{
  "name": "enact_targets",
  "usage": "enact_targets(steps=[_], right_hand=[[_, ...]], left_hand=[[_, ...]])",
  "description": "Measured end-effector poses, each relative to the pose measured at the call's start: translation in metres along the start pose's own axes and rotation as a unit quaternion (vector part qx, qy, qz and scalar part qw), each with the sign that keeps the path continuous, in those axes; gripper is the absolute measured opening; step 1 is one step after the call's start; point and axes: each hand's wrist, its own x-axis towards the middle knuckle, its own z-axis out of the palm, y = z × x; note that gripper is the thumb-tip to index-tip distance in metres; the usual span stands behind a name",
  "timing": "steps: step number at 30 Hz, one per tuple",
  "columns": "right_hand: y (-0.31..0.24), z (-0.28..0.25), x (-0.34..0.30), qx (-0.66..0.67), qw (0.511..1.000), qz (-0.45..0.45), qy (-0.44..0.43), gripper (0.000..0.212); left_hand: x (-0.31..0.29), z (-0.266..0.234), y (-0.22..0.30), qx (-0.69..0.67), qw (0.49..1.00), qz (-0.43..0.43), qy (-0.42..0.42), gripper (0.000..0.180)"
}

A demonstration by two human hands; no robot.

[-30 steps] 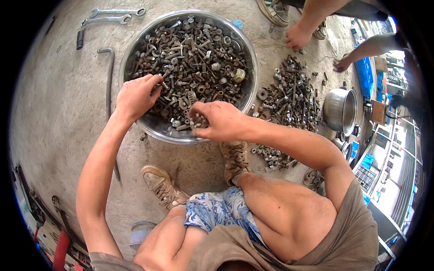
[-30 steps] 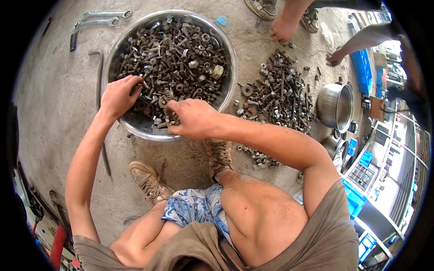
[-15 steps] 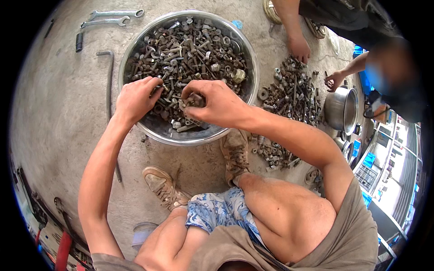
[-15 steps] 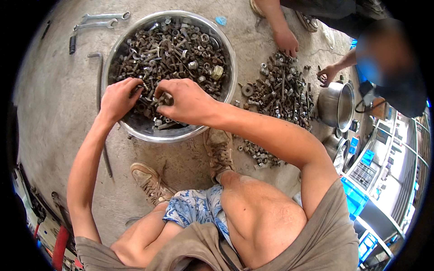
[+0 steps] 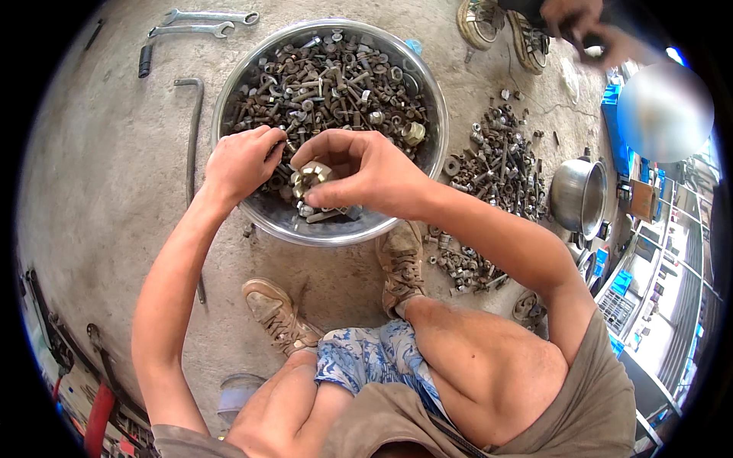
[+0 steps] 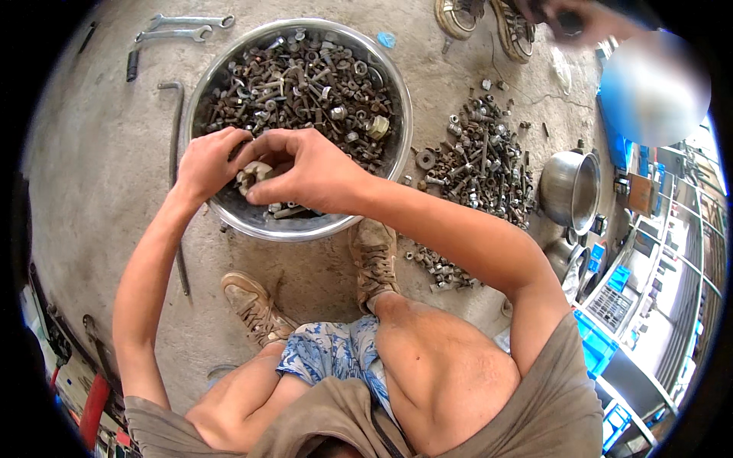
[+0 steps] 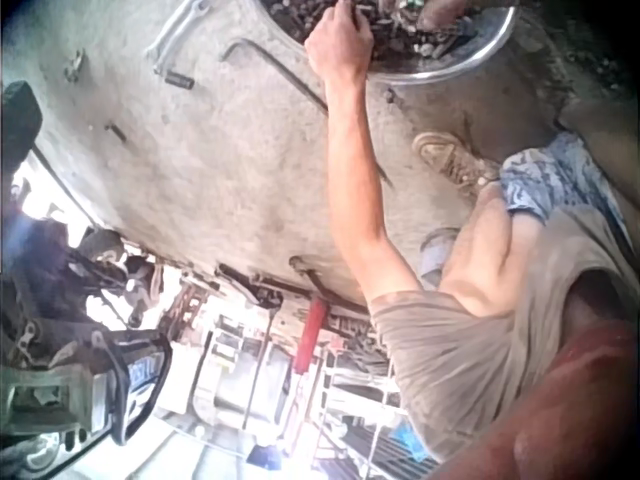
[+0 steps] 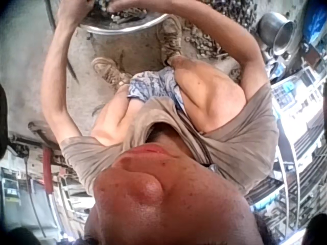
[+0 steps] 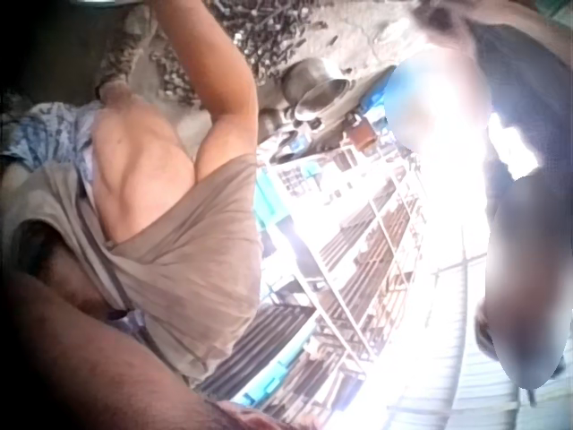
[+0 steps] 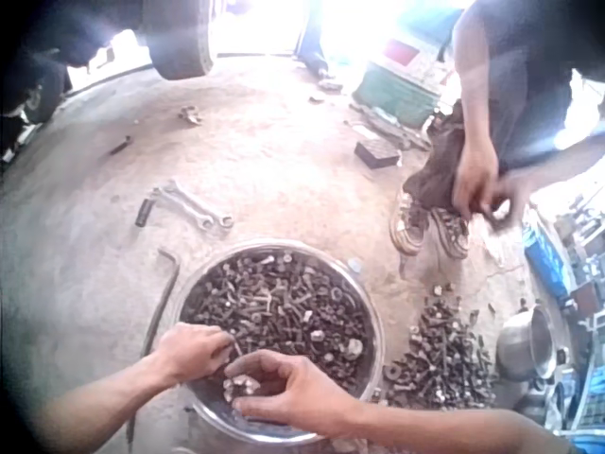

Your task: The person sits on the floor and sorts small metal parts from a large bowl into piles on the ground. They pick up individual pieces, inspect them, and place them into separate groups.

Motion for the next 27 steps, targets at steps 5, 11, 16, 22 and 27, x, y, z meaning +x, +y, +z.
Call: enact_targets(steps=[5,11,16,22,27], right_hand=[[-0.015,0.016,-0.01,-0.044,0.997,-0.051,-0.039,0.04],[-0.019,0.026,-0.015,-0.119,0.98,-0.153,-0.035,0.038],[-0.02,0.03,-0.016,-0.171,0.96,-0.221,-0.032,0.038],[-0.015,0.035,-0.015,-0.179,0.948,-0.264,0.011,0.043],[-0.022,0.034,-0.016,-0.192,0.948,-0.253,0.011,0.05]], left_hand=[[-0.001,-0.001,-0.002,0.003,1.0,0.006,0.006,0.016],[0.001,0.001,-0.002,-0.003,1.0,-0.006,-0.005,0.016],[0.0,0.0,0.0,0.0,1.0,-0.015,-0.003,0.015],[0.0,-0.003,0.002,-0.007,0.999,-0.023,-0.029,0.016],[-0.001,-0.001,-0.005,-0.001,1.0,0.03,0.001,0.016]])
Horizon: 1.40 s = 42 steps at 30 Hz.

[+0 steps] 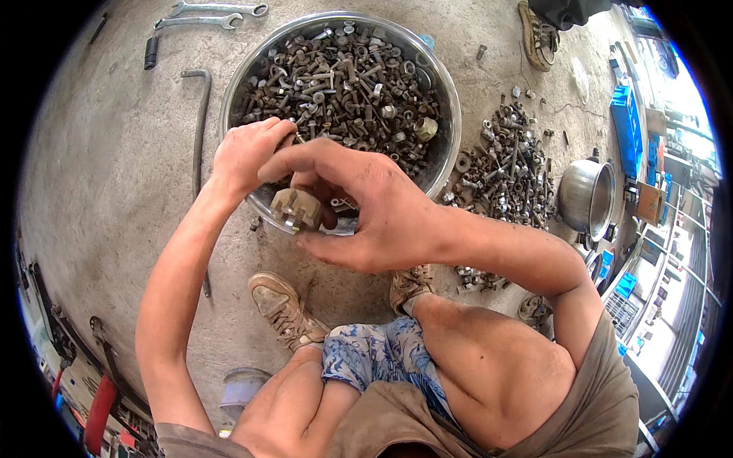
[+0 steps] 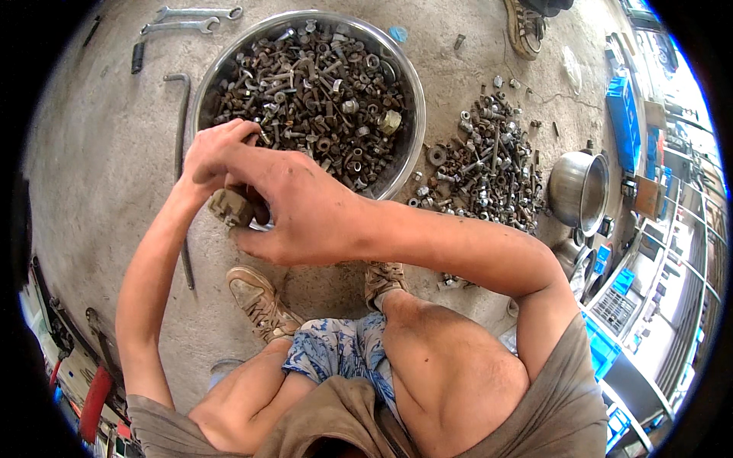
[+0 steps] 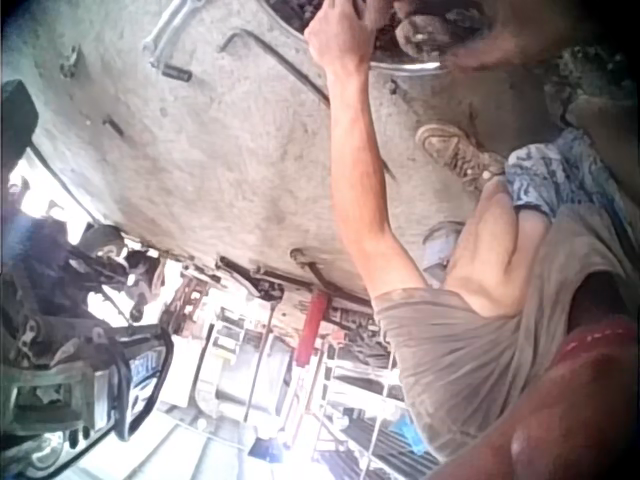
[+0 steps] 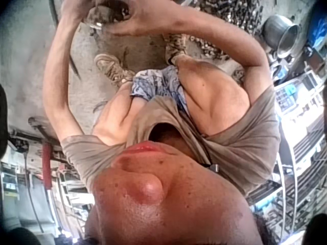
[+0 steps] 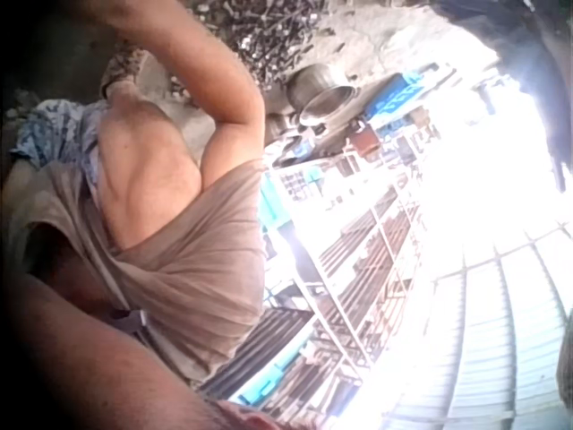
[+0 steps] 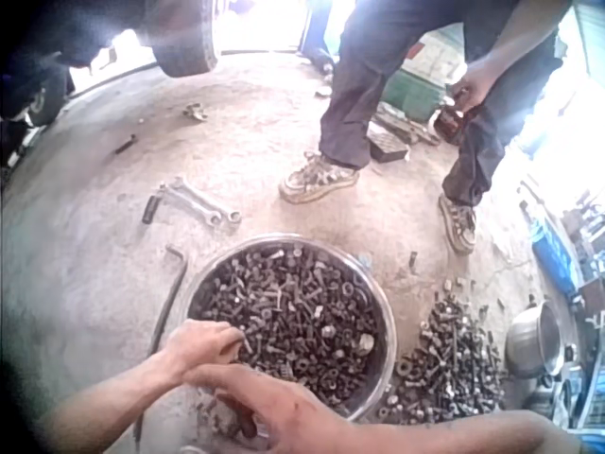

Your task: The person sits on the floor and sorts small metal parts from a large bowl into piles on the ground. They pick up individual pieces, inspect them, and place them into separate groups.

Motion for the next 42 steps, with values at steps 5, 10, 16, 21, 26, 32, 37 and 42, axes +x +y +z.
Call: enact_targets(steps=[5,10,16,21,26,32,37,42], right_hand=[[0.004,-0.002,0.003,0.12,0.989,0.09,0.014,0.047],[0.013,-0.006,0.012,0.357,0.916,0.179,0.041,0.045],[0.007,-0.012,0.014,0.539,0.811,0.226,0.016,0.05],[0.01,-0.014,0.013,0.619,0.764,0.18,-0.022,0.058],[0.002,-0.018,0.015,0.581,0.794,0.168,-0.055,0.058],[0.003,-0.026,0.012,0.507,0.848,0.148,-0.041,0.055],[0.002,-0.036,0.011,0.484,0.865,0.13,-0.022,0.05],[0.001,-0.036,0.013,0.457,0.881,0.123,-0.014,0.047]], left_hand=[[0.0,-0.009,0.014,-0.072,0.995,-0.072,0.002,0.01],[0.0,-0.009,0.008,-0.011,0.996,-0.073,-0.046,0.017],[-0.001,-0.013,0.012,-0.021,0.995,-0.084,-0.057,0.018],[0.002,-0.028,0.028,-0.083,0.987,-0.129,-0.04,0.015],[0.001,-0.03,0.025,-0.179,0.97,-0.159,-0.044,0.026],[-0.007,-0.029,0.043,-0.369,0.902,-0.118,0.189,0.023],[0.0,-0.065,0.08,-0.44,0.853,-0.092,0.265,0.018],[0.0,-0.083,0.096,-0.501,0.828,-0.078,0.239,0.025]])
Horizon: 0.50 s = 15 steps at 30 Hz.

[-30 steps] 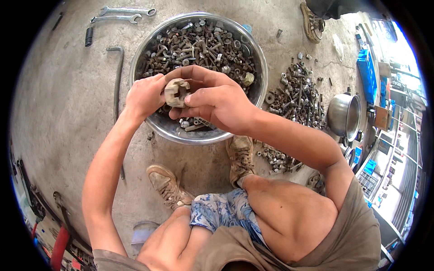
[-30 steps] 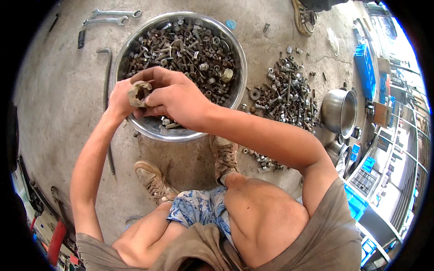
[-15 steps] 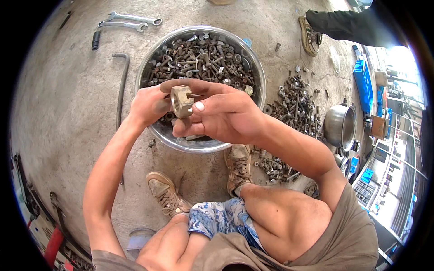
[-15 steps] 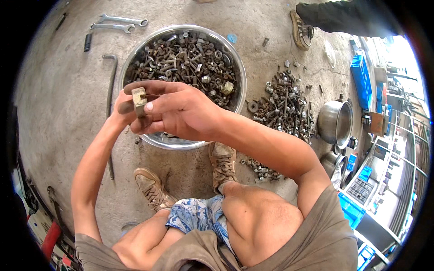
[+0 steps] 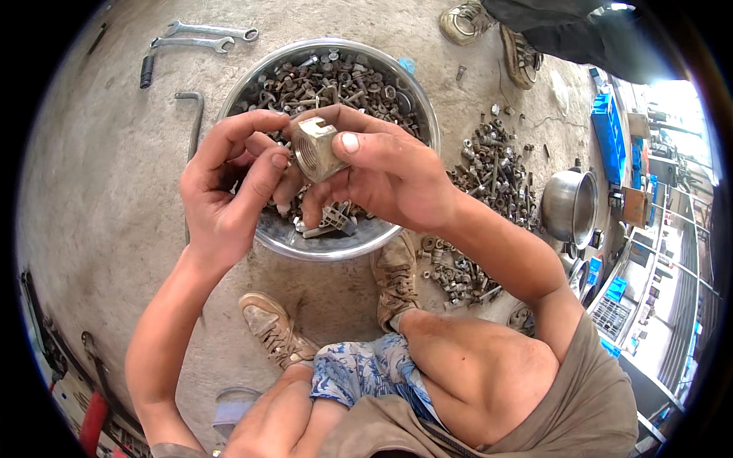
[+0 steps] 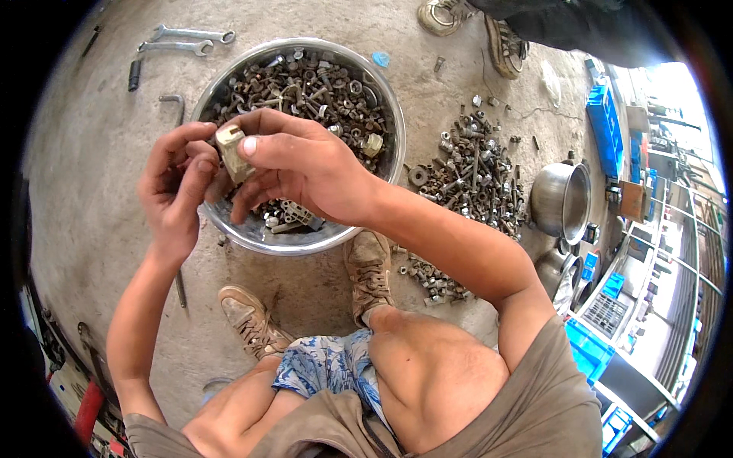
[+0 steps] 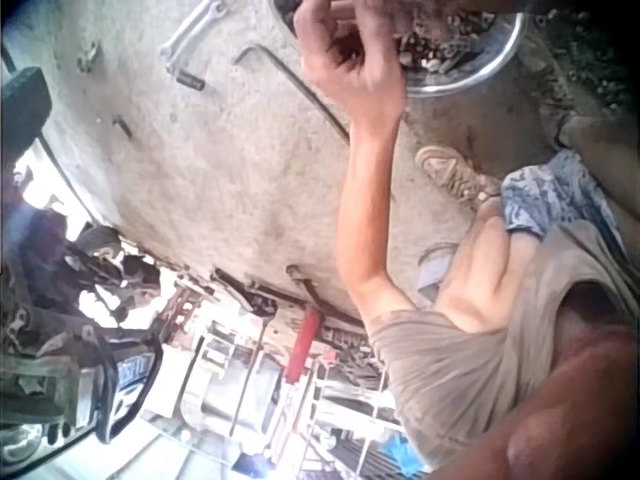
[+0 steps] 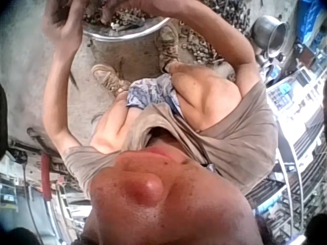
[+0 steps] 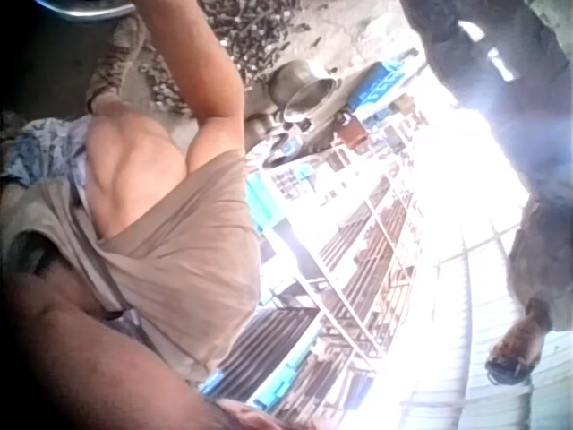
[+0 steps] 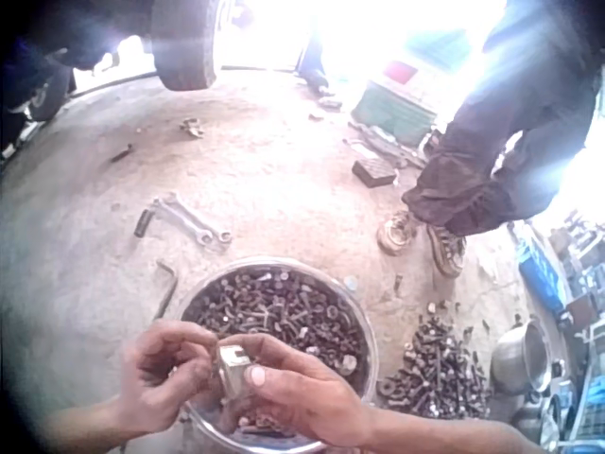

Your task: The person sits on the floor and sorts small metal parts from a large bowl into piles on the ground. They pick up individual pieces, inspect them, and place them into separate groups.

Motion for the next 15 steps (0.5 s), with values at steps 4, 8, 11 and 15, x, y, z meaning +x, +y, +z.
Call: enact_targets(steps=[4,8,11,15], right_hand=[[0.005,0.002,0.0,-0.032,0.999,-0.014,0.027,0.042],[0.013,0.001,-0.002,-0.165,0.985,-0.02,0.047,0.044],[0.016,0.003,-0.003,-0.22,0.973,-0.008,0.076,0.048],[0.025,0.005,-0.004,-0.215,0.972,0.007,0.091,0.047]], left_hand=[[-0.002,-0.001,0.001,0.04,0.998,-0.012,-0.039,0.027],[-0.004,0.001,0.002,0.087,0.994,-0.039,-0.049,0.026],[-0.007,0.001,0.0,0.115,0.991,-0.05,-0.043,0.026],[-0.012,0.003,0.0,0.131,0.988,-0.067,-0.037,0.026]])
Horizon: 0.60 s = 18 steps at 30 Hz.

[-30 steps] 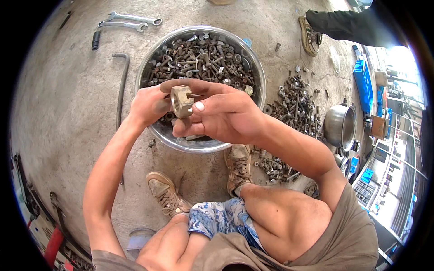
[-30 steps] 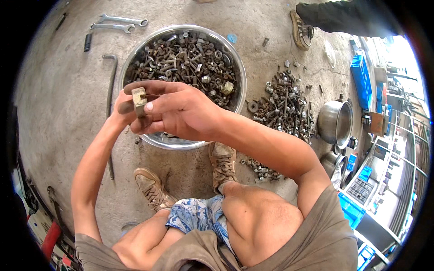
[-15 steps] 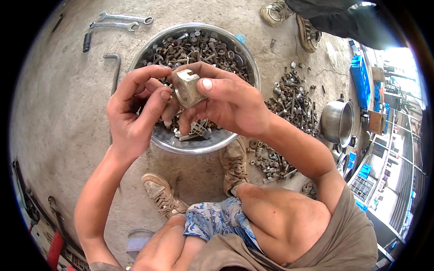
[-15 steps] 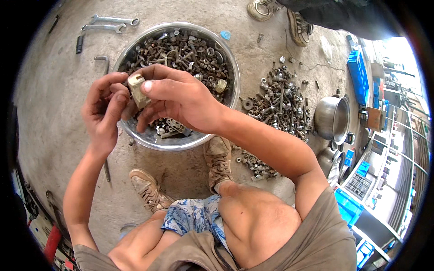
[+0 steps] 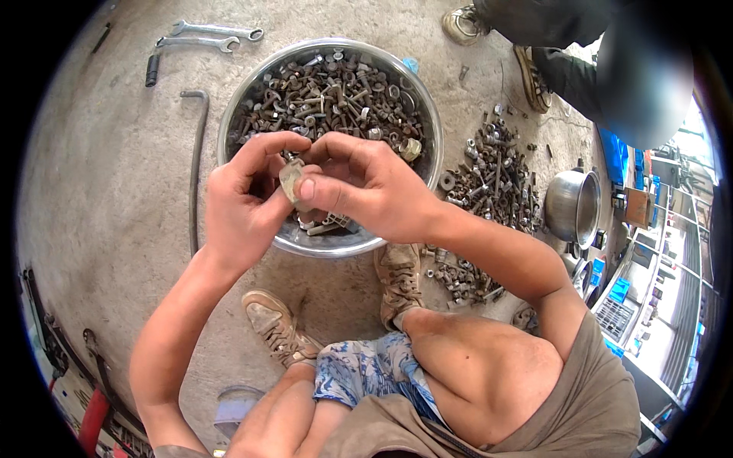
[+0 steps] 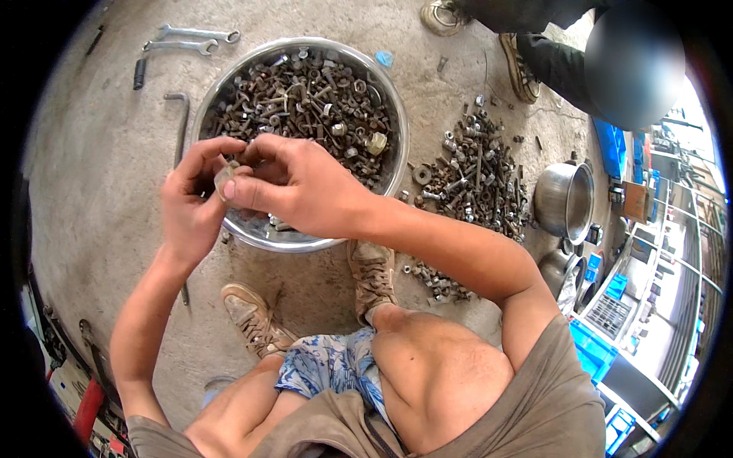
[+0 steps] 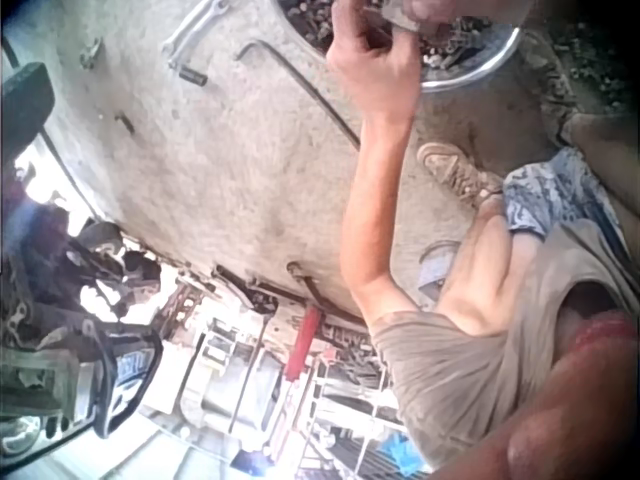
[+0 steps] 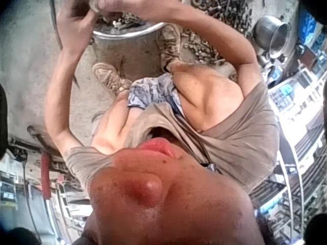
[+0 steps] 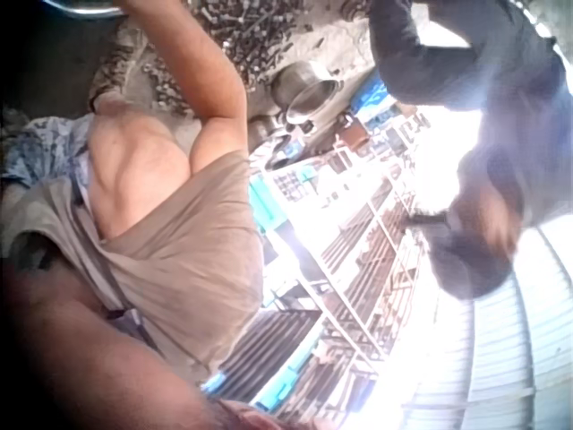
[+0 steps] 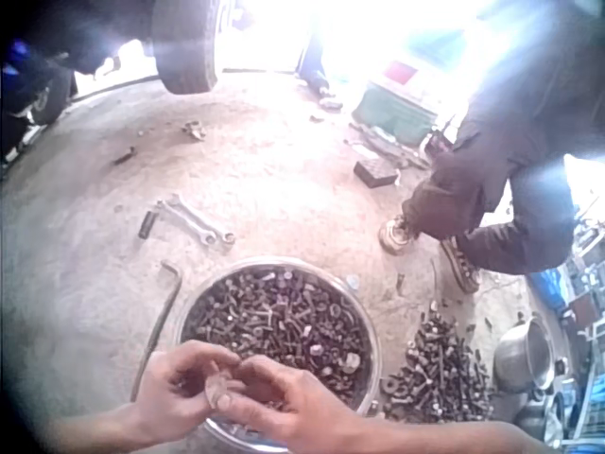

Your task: The person sits on the floor and sorts small metal parts from a large bowl into piles on the ground. They pick up individual pieces, inspect them, and place them into separate groups.

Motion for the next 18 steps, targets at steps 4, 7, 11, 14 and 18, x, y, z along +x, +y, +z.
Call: enact_targets(steps=[4,7,11,14,18], right_hand=[[0.0,0.001,-0.002,-0.1,0.993,-0.058,-0.009,0.045],[-0.003,0.004,-0.005,-0.17,0.98,-0.105,-0.017,0.047],[-0.007,0.002,-0.004,-0.297,0.932,-0.209,-0.008,0.046],[-0.009,0.005,-0.004,-0.299,0.929,-0.218,-0.027,0.044],[-0.009,0.003,-0.008,-0.344,0.905,-0.247,-0.049,0.047]], left_hand=[[0.0,-0.002,-0.007,0.006,1.0,-0.015,-0.02,0.027],[0.0,0.003,-0.004,-0.092,0.994,-0.051,-0.018,0.027],[0.002,0.0,0.003,-0.144,0.98,-0.107,-0.084,0.032],[0.001,-0.003,0.008,-0.148,0.973,-0.124,-0.122,0.035],[0.0,-0.003,0.005,-0.117,0.972,-0.114,-0.167,0.04]])
